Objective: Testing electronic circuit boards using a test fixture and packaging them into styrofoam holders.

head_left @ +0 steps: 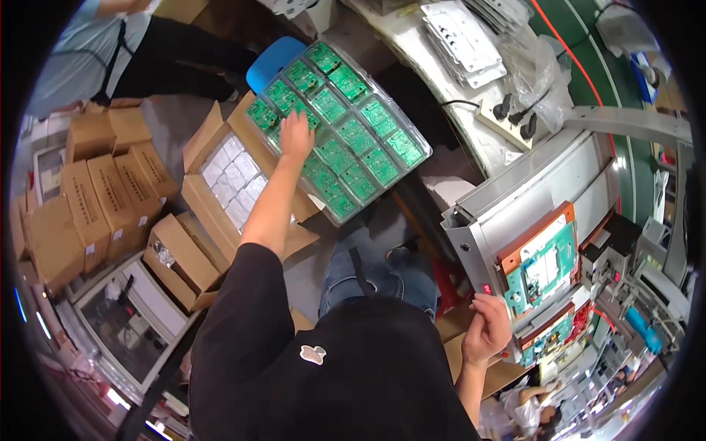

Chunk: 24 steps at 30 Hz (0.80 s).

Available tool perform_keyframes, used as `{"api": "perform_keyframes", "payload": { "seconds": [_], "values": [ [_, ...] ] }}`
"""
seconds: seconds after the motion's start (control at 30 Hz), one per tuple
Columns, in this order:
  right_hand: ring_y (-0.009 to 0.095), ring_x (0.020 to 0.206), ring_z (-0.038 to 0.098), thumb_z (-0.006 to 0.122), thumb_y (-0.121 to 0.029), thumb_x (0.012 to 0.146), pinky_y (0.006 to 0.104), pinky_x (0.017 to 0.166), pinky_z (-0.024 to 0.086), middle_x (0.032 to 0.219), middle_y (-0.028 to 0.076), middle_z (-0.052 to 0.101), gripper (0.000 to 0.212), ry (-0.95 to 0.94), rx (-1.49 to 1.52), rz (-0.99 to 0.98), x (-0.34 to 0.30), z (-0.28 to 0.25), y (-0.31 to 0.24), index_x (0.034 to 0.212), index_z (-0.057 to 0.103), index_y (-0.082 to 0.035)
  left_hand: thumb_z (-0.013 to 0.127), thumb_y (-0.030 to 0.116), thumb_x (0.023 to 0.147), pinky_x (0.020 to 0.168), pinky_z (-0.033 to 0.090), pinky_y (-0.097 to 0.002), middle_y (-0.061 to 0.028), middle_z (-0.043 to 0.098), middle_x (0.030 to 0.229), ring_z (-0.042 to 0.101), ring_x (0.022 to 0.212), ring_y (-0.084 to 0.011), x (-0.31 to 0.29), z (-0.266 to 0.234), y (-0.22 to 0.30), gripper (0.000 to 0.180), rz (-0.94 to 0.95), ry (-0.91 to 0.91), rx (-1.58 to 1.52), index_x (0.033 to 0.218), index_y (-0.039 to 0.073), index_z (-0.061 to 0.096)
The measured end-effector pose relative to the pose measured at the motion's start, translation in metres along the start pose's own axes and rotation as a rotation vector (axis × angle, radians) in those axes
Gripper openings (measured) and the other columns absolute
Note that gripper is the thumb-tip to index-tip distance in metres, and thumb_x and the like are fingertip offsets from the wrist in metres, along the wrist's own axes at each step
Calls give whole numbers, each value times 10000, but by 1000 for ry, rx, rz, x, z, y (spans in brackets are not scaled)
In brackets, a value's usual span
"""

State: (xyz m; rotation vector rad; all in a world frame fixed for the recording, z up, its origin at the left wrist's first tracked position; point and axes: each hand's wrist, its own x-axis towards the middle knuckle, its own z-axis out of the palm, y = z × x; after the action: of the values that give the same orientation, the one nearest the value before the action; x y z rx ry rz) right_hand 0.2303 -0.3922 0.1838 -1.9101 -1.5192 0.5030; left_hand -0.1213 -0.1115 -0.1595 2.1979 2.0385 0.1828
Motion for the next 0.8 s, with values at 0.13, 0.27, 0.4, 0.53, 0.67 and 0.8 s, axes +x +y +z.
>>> {"api": "perform_keyframes", "payload": {
  "seconds": [0.13,0.27,0.4,0.53,0.67,0.8],
  "values": [
    [205,770,642,522,185,801,282,706,515,960,166,691,220,51,87,70,5,7,-13,901,667,54,613,147,855,742,532,-465,-243,693,948,665,853,-427,-3,-17,-32,368,-52,-37,-329,1180,-20,653],
    [184,766,642,519,185,829,272,698,514,992,172,687,216,129,197,148,13,19,-25,922,669,61,580,180,937,701,568,-371,-130,732,980,714,754,-250,17,-44,-46,352,-482,-187,-880,1189,-57,640],
    [250,961,671,710,73,813,321,809,541,1118,153,674,251,123,27,37,37,44,-49,1055,688,11,510,168,1028,859,599,-398,-148,697,1099,718,883,-231,-3,-156,54,334,-383,-289,-1532,1209,-103,585],
    [314,1135,584,840,-54,712,376,957,485,1248,138,595,583,109,14,56,42,63,-51,1251,619,-24,490,107,1030,893,583,-361,-124,693,1088,701,936,-182,-63,-235,174,280,-167,-765,-1524,1211,-67,612],
    [317,1040,625,827,-30,699,386,895,510,1112,132,664,442,308,-173,147,9,50,-10,1115,678,-31,546,60,999,793,551,-254,-100,690,1086,659,900,-99,-96,-233,242,295,151,-1001,-1498,1240,-101,602],
    [311,1026,636,785,-18,752,381,882,517,1102,123,687,385,406,-190,167,18,31,40,1120,676,-38,664,42,914,851,523,-303,-98,660,1116,660,984,-168,-83,-225,282,392,413,-922,-1321,1290,-27,577]
  ]
}}
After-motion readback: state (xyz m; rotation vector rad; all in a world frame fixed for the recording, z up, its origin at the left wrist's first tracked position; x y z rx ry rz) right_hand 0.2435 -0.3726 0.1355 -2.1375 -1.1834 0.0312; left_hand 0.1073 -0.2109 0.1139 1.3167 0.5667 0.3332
